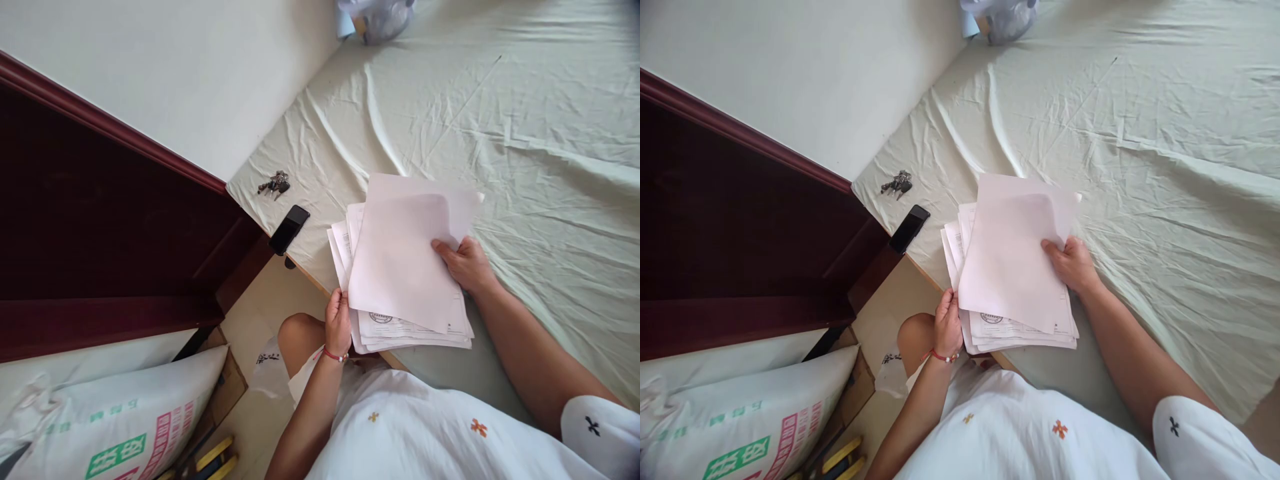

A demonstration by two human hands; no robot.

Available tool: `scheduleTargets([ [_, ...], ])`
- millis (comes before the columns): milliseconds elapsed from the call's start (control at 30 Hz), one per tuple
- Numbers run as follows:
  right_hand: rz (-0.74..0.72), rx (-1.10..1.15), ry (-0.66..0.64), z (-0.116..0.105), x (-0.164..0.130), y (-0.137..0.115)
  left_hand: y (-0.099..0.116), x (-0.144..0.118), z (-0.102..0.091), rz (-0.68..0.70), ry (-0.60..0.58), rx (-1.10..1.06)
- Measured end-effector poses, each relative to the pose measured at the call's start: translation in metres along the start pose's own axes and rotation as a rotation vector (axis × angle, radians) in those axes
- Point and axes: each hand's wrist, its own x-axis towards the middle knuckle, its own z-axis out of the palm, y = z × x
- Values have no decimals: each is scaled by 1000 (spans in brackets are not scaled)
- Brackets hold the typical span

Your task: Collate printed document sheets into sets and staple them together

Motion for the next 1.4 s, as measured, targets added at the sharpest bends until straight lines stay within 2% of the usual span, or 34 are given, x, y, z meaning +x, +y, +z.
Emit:
scheduleTargets([
  [100,-11,42,6,4,-2,0,8,-2,0,48,-63,37],
  [233,3,74,-11,9,-5,-2,15,-6,-1,81,-56,72],
  [500,5,-25,-50,13,-7,-5,12,-2,1,2,-61,-48],
  [700,46,22,-103,14,-9,-7,11,5,3,-25,-15,-95],
  [933,-144,-128,129,7,-6,-5,8,6,3,-53,-74,-132],
  [1067,-127,-38,177,4,-5,-7,8,5,7,-70,-44,-169],
  [1200,-50,210,213,2,0,-10,8,5,9,-54,-36,-160],
  [1300,-27,426,263,1,3,-17,10,4,8,-10,-28,-88],
  [1400,1,544,241,-1,5,-22,13,2,8,41,-42,16],
])
